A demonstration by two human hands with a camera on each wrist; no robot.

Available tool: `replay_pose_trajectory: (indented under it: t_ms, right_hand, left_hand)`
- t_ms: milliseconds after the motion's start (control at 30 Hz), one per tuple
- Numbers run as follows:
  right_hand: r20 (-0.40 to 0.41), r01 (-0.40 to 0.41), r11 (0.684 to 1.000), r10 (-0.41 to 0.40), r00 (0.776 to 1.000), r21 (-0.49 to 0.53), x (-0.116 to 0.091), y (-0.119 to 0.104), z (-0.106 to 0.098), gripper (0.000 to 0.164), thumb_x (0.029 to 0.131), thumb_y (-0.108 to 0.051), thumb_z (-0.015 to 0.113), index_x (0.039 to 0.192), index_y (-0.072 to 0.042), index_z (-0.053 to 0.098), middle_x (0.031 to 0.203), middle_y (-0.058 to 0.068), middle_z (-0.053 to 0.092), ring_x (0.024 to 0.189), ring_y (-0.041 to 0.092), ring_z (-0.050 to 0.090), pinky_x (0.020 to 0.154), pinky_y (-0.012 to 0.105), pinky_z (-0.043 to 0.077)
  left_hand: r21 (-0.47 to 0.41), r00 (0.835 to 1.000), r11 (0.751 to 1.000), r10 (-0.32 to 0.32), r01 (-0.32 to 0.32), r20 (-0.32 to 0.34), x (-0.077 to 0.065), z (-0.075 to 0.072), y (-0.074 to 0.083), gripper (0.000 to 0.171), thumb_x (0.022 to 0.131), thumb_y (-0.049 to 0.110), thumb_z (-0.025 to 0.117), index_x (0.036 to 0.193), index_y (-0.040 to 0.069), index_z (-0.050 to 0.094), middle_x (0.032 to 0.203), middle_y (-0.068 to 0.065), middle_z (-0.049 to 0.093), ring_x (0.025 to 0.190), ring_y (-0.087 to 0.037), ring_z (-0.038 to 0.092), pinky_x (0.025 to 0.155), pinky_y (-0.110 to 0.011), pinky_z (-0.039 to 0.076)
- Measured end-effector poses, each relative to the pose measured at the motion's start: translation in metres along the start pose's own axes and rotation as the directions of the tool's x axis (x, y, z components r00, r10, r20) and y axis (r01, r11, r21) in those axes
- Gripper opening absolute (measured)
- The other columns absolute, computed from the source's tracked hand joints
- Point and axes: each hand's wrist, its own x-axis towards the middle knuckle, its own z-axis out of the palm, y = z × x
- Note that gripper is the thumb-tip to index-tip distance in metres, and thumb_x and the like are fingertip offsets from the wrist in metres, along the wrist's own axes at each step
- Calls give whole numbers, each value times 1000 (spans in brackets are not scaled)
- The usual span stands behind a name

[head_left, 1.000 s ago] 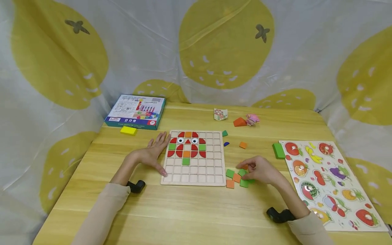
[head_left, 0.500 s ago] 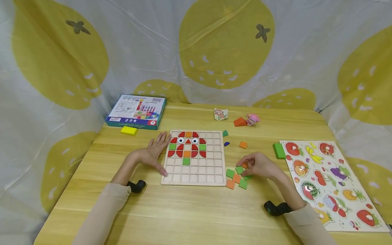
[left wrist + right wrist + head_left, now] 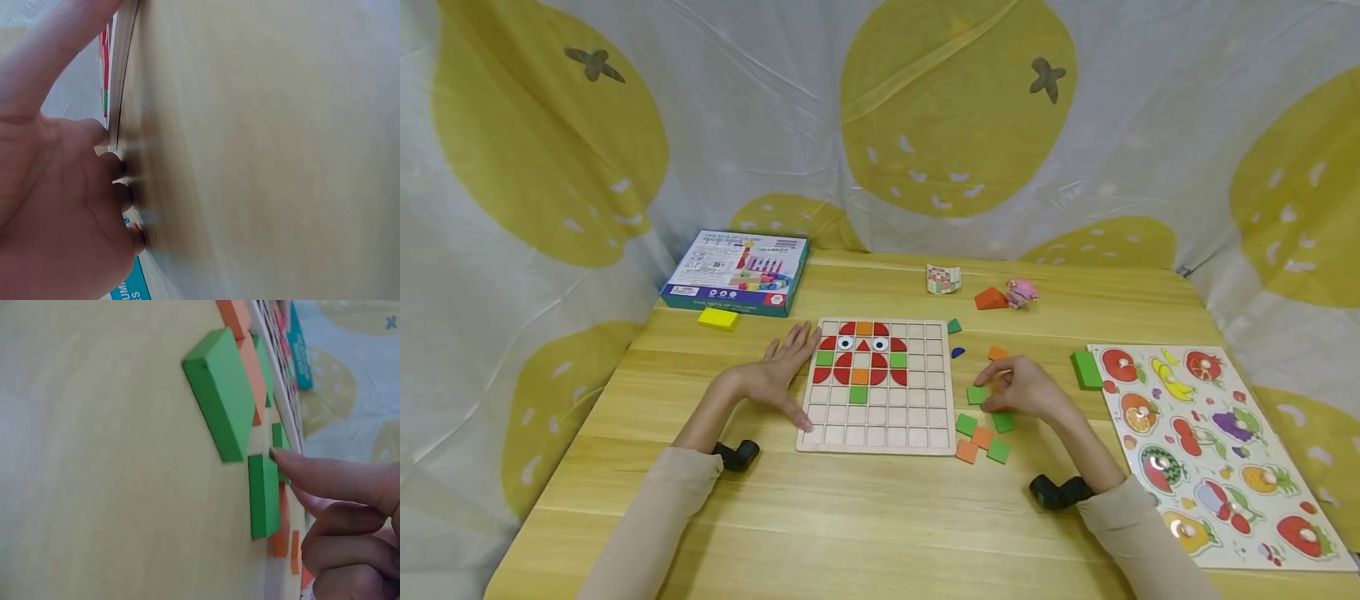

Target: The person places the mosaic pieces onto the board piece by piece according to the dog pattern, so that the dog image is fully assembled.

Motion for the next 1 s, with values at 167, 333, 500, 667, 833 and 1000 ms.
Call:
replay_pose_trajectory:
  t_ms: [167, 333, 500, 667, 833, 1000]
  right_hand:
    - [-15, -1, 1000, 1, 1000, -6, 2, 3, -3, 31, 71, -9, 84, 98, -3, 71, 56, -2, 46, 52, 12, 40, 50, 23, 36]
    - [-59, 17, 996, -23, 998, -90, 3, -1, -4, 26, 75, -13, 82, 97, -4, 71, 62, -2, 49, 58, 13, 43, 53, 24, 37]
    - [-50, 94, 995, -96, 994, -38, 2, -20, 7, 25, 78, -18, 80, 100, -10, 71, 58, -2, 40, 51, 12, 33, 46, 23, 30]
    - [32, 153, 988, -152, 988, -10, 7, -56, 46, 22, 74, -17, 84, 93, -15, 73, 55, -3, 37, 51, 12, 32, 48, 22, 28]
    - [75, 192, 981, -189, 979, -32, 12, -84, 87, 21, 69, -19, 87, 84, -15, 74, 51, -3, 38, 49, 12, 34, 48, 22, 26]
    - [55, 193, 981, -191, 980, -27, 20, -94, 110, 23, 66, -19, 89, 81, -13, 74, 54, -2, 47, 52, 12, 42, 48, 22, 30]
  left_hand:
    - [3, 1000, 1000, -10, 10, 3, -1, 1, 0, 145, 57, 61, 84, 154, 14, -13, 160, -14, -25, 148, -36, -22, 119, -62, -8]
    - [-1, 1000, 1000, -12, 12, 1, -2, 2, -1, 145, 57, 60, 84, 154, 14, -13, 160, -14, -25, 148, -36, -22, 118, -63, -8]
    - [4, 1000, 1000, -18, 18, 1, -2, 1, -1, 146, 57, 61, 84, 154, 15, -14, 160, -14, -25, 148, -36, -22, 119, -62, -8]
    - [3, 1000, 1000, -10, 10, -3, -2, 0, -1, 146, 57, 60, 85, 154, 13, -14, 160, -16, -25, 148, -38, -22, 118, -63, -9]
    - [14, 1000, 1000, 4, -4, -5, 0, -1, 0, 146, 57, 59, 85, 154, 12, -13, 160, -17, -24, 148, -39, -21, 118, -64, -9]
    - [13, 1000, 1000, 8, -8, 0, 0, -1, 1, 146, 58, 58, 85, 154, 10, -14, 159, -18, -24, 147, -40, -21, 117, -65, -8]
